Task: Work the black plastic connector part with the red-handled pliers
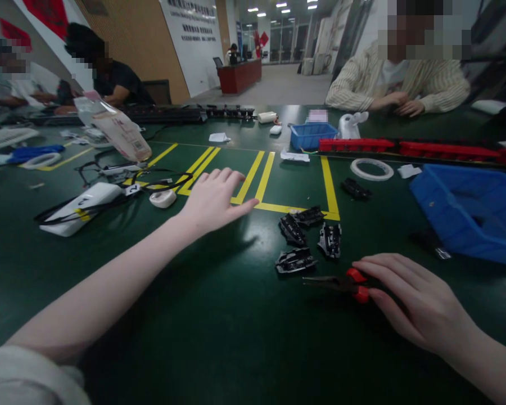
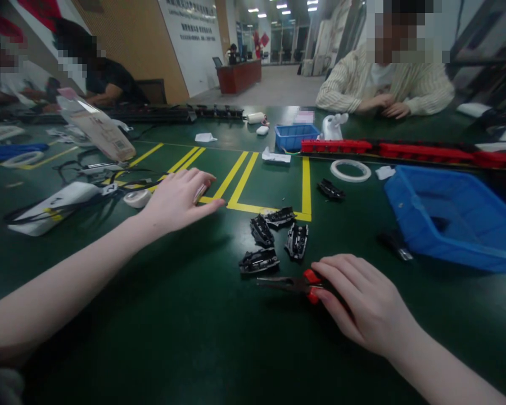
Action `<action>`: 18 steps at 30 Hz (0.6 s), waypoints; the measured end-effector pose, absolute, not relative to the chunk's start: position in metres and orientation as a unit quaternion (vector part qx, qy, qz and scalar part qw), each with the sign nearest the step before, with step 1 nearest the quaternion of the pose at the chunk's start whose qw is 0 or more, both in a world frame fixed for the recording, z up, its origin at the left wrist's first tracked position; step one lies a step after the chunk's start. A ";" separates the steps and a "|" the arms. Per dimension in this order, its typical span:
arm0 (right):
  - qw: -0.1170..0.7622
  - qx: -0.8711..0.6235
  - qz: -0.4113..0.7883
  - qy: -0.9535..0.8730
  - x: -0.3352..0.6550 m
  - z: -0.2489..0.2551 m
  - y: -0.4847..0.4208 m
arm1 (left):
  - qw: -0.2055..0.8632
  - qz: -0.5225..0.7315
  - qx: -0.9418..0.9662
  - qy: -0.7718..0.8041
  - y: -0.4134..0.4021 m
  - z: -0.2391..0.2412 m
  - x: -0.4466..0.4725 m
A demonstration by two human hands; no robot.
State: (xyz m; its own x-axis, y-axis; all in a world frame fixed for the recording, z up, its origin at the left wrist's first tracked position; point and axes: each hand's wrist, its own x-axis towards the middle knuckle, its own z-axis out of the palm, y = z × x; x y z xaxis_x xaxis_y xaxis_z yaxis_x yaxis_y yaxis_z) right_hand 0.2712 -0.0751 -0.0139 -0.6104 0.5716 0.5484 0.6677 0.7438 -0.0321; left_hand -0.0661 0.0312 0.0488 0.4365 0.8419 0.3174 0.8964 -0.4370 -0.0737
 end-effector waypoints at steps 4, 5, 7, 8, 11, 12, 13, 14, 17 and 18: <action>0.276 -0.340 -0.092 -0.894 0.269 -0.016 -0.075 | 0.083 -0.003 -0.742 -0.665 0.067 0.040 -0.100; 0.275 -0.338 -0.097 -0.895 0.269 -0.016 -0.076 | 0.044 0.026 -0.728 -0.683 0.075 0.036 -0.106; 0.270 -0.335 -0.106 -0.897 0.268 -0.016 -0.076 | -0.014 0.045 -0.701 -0.712 0.088 0.030 -0.115; 0.267 -0.333 -0.110 -0.898 0.268 -0.016 -0.076 | -0.023 0.028 -0.702 -0.712 0.093 0.027 -0.118; 0.257 -0.329 -0.118 -0.901 0.270 -0.015 -0.075 | -0.022 -0.016 -0.712 -0.702 0.099 0.022 -0.120; 0.255 -0.325 -0.121 -0.903 0.272 -0.014 -0.074 | -0.020 -0.023 -0.715 -0.698 0.097 0.021 -0.119; 0.247 -0.315 -0.125 -0.908 0.274 -0.015 -0.073 | -0.019 -0.032 -0.720 -0.693 0.094 0.020 -0.118; 0.242 -0.307 -0.131 -0.911 0.277 -0.015 -0.073 | -0.019 -0.043 -0.727 -0.685 0.089 0.020 -0.117; 0.244 -0.313 -0.136 -0.908 0.284 -0.021 -0.071 | 0.004 -0.180 -0.765 -0.618 0.064 0.022 -0.114; 0.243 -0.316 -0.135 -0.907 0.285 -0.024 -0.071 | 0.015 -0.214 -0.773 -0.597 0.054 0.025 -0.113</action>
State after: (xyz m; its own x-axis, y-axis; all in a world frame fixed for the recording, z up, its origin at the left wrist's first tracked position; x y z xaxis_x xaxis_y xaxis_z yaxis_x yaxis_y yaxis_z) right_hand 0.2854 -0.0709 -0.0237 -0.6824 0.5070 0.5266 0.6386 0.7640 0.0921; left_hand -0.1131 0.0542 0.0246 0.1946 0.9169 0.3484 0.9296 -0.2858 0.2329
